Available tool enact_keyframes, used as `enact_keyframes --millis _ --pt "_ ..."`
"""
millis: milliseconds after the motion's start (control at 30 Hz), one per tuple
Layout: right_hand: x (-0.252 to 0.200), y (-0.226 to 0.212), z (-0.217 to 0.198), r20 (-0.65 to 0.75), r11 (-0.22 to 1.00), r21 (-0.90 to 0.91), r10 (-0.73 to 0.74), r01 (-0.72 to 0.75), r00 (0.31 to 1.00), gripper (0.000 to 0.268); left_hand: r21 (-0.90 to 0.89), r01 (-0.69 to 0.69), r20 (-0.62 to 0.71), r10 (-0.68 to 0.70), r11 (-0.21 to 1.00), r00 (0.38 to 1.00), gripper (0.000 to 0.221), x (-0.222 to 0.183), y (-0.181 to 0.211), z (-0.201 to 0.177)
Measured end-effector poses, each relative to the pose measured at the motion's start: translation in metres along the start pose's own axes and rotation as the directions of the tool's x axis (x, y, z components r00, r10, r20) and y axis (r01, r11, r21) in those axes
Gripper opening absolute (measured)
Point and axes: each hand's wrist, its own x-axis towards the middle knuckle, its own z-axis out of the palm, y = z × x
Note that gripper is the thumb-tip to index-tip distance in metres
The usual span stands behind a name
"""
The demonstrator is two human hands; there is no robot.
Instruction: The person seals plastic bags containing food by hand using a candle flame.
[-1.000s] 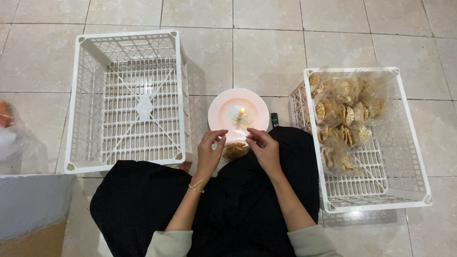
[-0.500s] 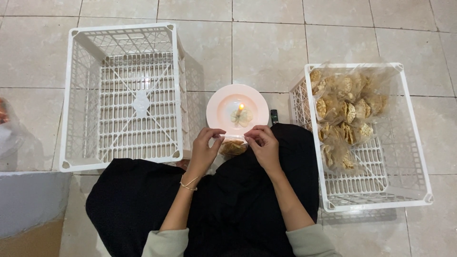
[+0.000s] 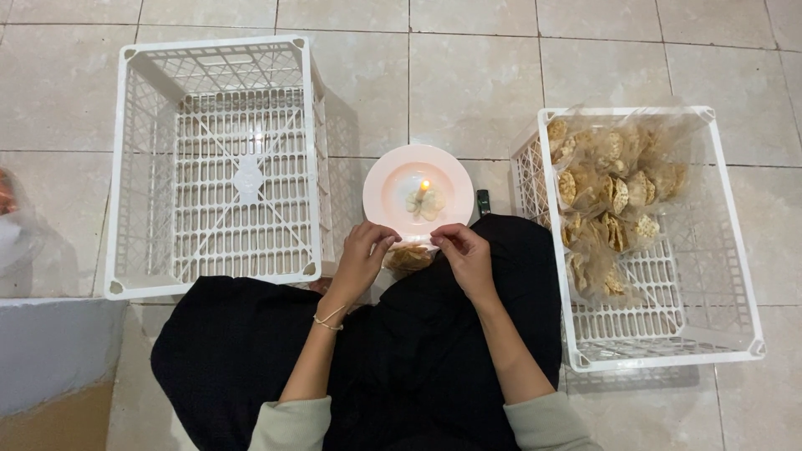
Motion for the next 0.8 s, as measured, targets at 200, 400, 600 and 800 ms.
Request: enact_keyframes --millis 200,400,600,800 --pt "-0.001 -0.011 0.001 0.022 1.000 0.019 -0.001 0.001 1.000 0.012 0.051 0.071 0.087 -0.075 0.996 0.993 0.021 0.000 0.002 -0.001" --pt "-0.001 -0.014 0.005 0.038 0.999 0.035 0.020 -0.021 0.999 0.013 0.501 -0.272 0.041 0.292 0.821 0.956 0.012 0.009 -0.007 0.024" --pt "-0.004 -0.016 0.004 0.049 1.000 0.017 -0.015 0.014 0.999 0.011 0.428 -0.251 0.144 0.209 0.868 0.967 0.016 0.011 -0.001 0.036" --pt "-0.004 -0.016 0.005 0.082 0.996 -0.069 -0.046 0.052 0.996 0.013 0.305 -0.219 0.168 0.174 0.927 0.970 0.020 0.013 0.011 0.025"
